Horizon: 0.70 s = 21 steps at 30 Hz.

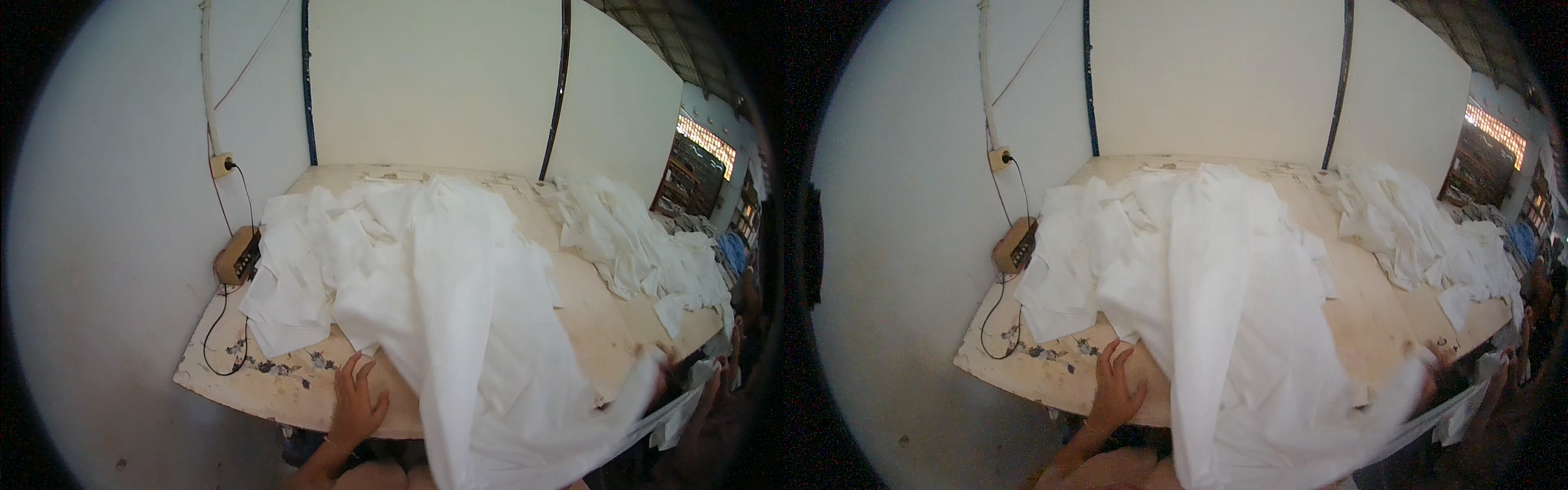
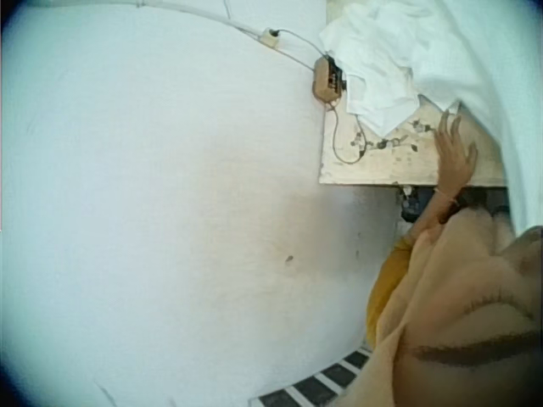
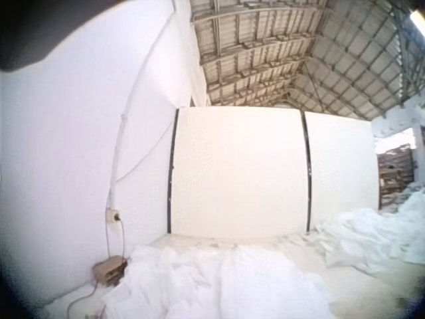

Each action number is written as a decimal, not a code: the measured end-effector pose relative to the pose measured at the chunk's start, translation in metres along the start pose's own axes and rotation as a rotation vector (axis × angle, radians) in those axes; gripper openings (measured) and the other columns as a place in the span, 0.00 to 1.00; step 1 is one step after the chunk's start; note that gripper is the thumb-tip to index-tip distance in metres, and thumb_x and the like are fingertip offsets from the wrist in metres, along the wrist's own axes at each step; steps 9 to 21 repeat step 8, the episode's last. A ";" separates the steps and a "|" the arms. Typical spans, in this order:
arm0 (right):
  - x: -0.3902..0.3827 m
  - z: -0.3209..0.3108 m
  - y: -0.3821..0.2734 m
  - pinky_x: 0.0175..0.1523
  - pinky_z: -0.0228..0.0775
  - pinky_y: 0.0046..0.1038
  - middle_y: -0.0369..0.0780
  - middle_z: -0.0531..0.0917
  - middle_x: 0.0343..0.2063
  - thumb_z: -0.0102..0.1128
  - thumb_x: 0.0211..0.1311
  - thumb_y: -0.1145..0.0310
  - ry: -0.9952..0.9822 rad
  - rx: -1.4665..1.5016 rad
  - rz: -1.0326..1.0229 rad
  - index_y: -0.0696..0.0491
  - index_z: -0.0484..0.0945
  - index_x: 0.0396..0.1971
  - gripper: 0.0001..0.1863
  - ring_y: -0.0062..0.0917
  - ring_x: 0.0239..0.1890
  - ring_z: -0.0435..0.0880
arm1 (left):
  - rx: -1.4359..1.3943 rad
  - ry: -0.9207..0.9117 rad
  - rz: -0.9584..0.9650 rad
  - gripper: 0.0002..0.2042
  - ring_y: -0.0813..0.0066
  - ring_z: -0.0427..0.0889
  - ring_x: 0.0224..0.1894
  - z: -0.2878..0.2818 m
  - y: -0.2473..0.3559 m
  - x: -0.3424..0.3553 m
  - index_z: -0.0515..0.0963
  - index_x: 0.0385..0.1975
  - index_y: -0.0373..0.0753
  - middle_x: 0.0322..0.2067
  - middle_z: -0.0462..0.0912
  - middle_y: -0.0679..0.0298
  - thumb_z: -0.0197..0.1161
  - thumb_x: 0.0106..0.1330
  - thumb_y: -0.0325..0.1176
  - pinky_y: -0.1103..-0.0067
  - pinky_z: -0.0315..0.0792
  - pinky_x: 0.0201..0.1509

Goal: The person uses shears to cut white fabric pieces on a worktable, trimming edges and separating sections. The person repeatedly lifts and repositions the fabric to access different areas for cutting.

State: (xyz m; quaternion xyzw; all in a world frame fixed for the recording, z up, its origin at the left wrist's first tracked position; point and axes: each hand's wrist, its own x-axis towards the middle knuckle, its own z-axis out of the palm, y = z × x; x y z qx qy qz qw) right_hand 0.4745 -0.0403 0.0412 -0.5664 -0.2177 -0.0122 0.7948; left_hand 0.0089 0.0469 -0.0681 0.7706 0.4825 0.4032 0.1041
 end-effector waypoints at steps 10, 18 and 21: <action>-0.082 0.021 0.091 0.71 0.55 0.33 0.46 0.68 0.64 0.71 0.54 0.69 -1.147 -0.341 -0.191 0.55 0.57 0.70 0.45 0.33 0.66 0.67 | -0.301 0.226 0.094 0.18 0.53 0.66 0.59 -0.011 0.013 0.018 0.71 0.49 0.31 0.55 0.69 0.51 0.57 0.56 0.20 0.64 0.58 0.65; -0.082 0.021 0.091 0.71 0.55 0.33 0.46 0.68 0.64 0.71 0.54 0.69 -1.147 -0.341 -0.191 0.55 0.57 0.70 0.45 0.33 0.66 0.67 | -0.301 0.226 0.094 0.18 0.53 0.66 0.59 -0.011 0.013 0.018 0.71 0.49 0.31 0.55 0.69 0.51 0.57 0.56 0.20 0.64 0.58 0.65; -0.082 0.021 0.091 0.71 0.55 0.33 0.46 0.68 0.64 0.71 0.54 0.69 -1.147 -0.341 -0.191 0.55 0.57 0.70 0.45 0.33 0.66 0.67 | -0.301 0.226 0.094 0.18 0.53 0.66 0.59 -0.011 0.013 0.018 0.71 0.49 0.31 0.55 0.69 0.51 0.57 0.56 0.20 0.64 0.58 0.65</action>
